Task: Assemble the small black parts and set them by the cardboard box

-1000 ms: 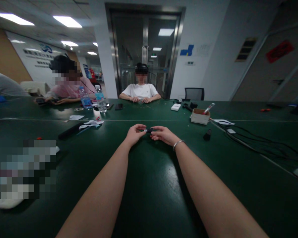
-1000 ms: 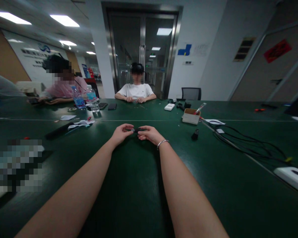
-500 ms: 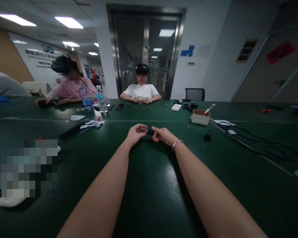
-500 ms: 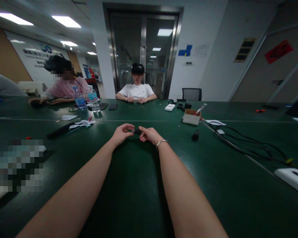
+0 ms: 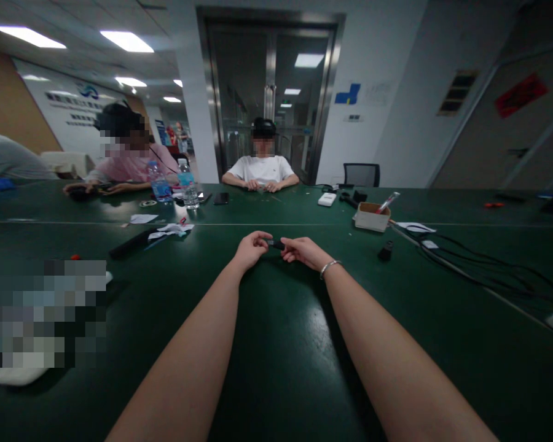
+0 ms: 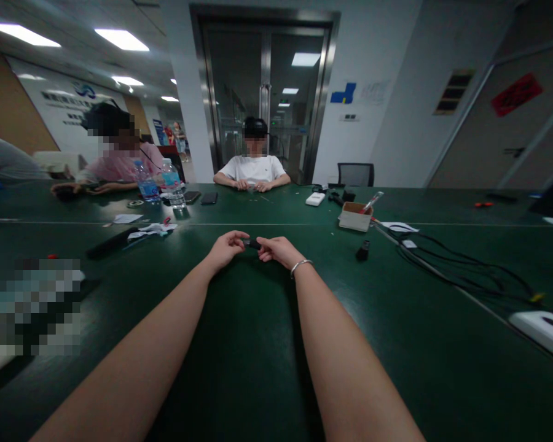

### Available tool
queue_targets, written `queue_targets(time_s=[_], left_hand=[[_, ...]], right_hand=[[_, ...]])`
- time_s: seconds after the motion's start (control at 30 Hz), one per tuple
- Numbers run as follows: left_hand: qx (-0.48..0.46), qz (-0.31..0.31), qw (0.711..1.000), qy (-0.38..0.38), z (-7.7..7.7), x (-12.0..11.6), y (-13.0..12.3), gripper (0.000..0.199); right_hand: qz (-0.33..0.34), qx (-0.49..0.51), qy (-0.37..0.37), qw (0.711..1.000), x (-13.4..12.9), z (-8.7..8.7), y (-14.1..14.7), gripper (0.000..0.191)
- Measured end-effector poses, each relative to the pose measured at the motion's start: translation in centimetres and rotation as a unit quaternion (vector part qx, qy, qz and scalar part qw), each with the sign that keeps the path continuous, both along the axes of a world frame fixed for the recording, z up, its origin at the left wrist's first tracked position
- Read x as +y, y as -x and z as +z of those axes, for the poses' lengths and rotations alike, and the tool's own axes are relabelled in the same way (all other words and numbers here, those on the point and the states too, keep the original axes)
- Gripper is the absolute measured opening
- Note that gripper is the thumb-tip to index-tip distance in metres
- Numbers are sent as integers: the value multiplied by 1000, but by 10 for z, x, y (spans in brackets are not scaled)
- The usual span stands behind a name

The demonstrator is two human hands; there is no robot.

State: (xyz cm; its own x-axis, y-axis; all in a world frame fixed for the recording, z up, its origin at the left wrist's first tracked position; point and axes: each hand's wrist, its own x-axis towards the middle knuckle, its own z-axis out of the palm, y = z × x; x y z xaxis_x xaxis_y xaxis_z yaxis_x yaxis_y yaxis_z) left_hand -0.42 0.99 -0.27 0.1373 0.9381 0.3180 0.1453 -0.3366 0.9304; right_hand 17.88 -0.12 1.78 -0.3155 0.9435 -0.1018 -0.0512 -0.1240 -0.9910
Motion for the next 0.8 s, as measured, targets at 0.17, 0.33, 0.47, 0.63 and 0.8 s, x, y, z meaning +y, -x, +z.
queue_targets(time_s=[0.17, 0.33, 0.47, 0.63, 0.8], left_hand=[[28, 50, 998, 17, -1, 1, -4, 23], [63, -5, 998, 18, -2, -1, -7, 27], [50, -13, 999, 2, -4, -1, -5, 26], [16, -16, 1000, -8, -1, -1, -2, 37], [-40, -78, 996, 28, 3, -1, 2, 48]], right_hand=[[8, 9, -10, 1000, 1, -3, -3, 19], [11, 16, -35, 999, 2, -7, -4, 15], [11, 19, -44, 999, 2, -8, -4, 25], [15, 28, -27, 999, 2, -5, -6, 22], [24, 18, -12, 999, 3, -4, -4, 15]])
